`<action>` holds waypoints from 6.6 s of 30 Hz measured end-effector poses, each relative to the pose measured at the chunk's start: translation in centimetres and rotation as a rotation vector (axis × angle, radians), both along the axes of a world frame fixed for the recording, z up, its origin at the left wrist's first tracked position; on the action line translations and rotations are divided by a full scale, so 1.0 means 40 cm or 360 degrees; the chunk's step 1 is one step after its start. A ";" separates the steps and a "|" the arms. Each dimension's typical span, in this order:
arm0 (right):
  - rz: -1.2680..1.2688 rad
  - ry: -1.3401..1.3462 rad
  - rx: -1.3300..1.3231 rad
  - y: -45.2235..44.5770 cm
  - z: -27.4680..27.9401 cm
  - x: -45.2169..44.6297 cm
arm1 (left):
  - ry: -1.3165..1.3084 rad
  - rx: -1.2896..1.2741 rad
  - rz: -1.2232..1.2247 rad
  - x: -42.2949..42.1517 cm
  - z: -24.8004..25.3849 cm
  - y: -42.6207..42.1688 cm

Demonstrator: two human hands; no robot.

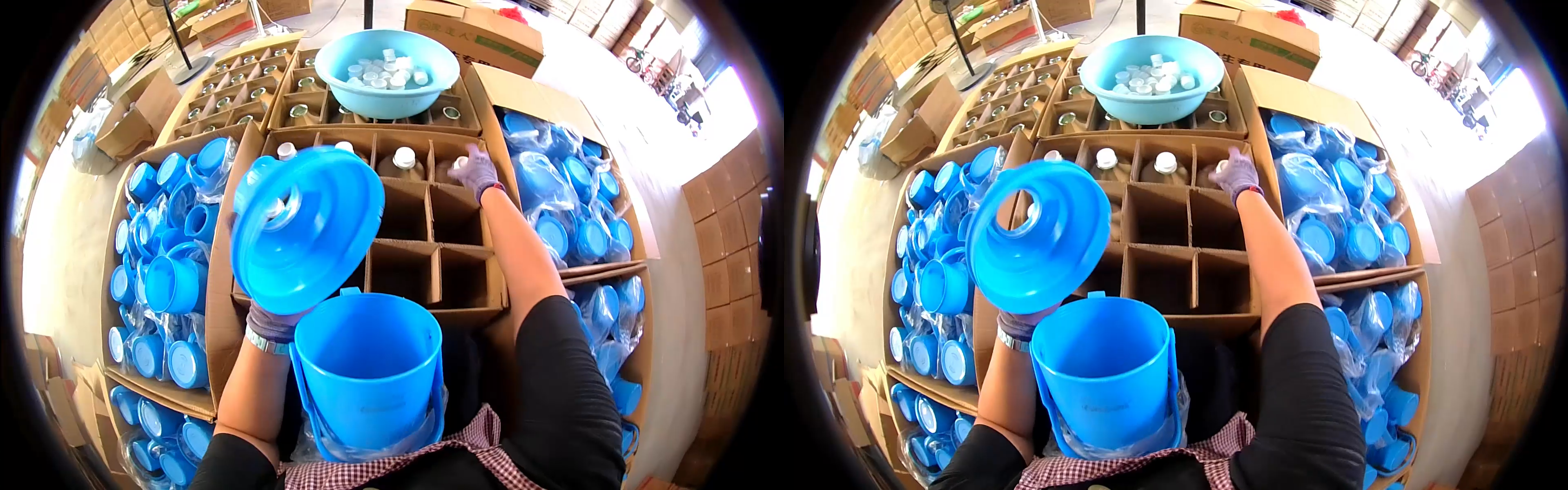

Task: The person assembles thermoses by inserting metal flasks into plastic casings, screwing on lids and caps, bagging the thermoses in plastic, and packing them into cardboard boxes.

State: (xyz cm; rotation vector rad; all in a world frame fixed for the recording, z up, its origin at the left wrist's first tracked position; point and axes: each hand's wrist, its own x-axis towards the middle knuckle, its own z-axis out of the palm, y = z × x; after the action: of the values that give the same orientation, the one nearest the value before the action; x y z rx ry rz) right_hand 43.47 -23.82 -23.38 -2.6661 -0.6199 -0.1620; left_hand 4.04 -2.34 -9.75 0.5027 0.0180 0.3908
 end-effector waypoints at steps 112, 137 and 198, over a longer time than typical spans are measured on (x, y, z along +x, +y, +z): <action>0.1733 0.0196 0.0346 -0.100 1.041 -1.065 | 0.0355 0.1377 0.0156 -0.409 0.305 -0.145; 0.2133 -0.0588 -0.0224 -0.223 1.061 -1.388 | -0.0439 0.1270 -0.1126 -0.593 0.292 -0.134; 0.0549 -0.0036 0.1745 -0.348 0.486 -1.329 | -0.0159 0.0272 0.0350 -0.726 0.215 -0.044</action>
State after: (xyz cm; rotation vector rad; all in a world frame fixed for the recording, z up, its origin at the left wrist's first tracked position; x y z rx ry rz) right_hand -9.71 -37.75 -3.95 -1.4892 -0.7075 -0.3187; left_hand -24.99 -4.08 -1.15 0.6519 -0.0577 0.6364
